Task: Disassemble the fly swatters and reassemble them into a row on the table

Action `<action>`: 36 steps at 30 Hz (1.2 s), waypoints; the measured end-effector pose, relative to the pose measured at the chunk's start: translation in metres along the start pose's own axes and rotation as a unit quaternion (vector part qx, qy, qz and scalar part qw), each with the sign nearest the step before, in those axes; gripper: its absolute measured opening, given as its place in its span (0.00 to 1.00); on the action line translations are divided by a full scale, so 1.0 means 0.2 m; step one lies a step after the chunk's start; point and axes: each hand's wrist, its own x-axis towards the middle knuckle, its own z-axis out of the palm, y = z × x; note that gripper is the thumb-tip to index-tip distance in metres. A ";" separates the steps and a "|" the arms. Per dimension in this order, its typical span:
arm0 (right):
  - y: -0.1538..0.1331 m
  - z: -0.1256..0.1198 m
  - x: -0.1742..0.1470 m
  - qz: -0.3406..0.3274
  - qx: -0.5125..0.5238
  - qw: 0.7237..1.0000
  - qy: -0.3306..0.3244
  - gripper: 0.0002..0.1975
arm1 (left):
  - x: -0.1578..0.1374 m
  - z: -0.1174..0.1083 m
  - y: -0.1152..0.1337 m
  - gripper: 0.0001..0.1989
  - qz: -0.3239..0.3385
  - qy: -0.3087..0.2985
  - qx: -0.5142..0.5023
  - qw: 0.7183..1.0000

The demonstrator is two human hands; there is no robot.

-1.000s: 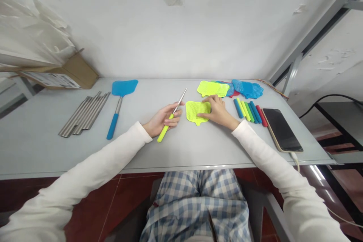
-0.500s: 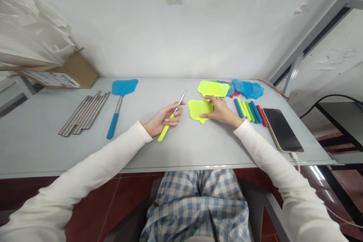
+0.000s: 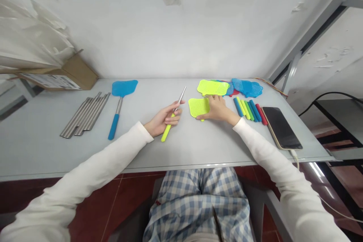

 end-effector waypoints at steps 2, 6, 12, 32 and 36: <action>0.00 -0.03 0.04 0.025 0.003 0.999 -0.036 0.59 | 0.00 0.00 0.00 0.07 0.001 -0.001 -0.001 1.000; 0.02 -0.08 0.10 0.037 0.066 0.994 -0.078 0.57 | -0.01 -0.01 0.00 0.07 0.007 -0.012 -0.001 1.000; 0.07 -0.14 0.07 0.036 0.298 0.953 -0.050 0.32 | -0.01 0.00 0.00 0.10 0.009 -0.016 0.027 0.999; 0.11 -0.06 0.17 -0.003 0.565 0.792 0.230 0.35 | -0.01 -0.04 -0.03 0.16 -0.031 -0.074 0.135 0.988; 0.09 -0.06 0.16 -0.003 0.547 0.809 0.215 0.35 | 0.00 -0.05 -0.03 0.16 -0.032 -0.069 0.129 0.989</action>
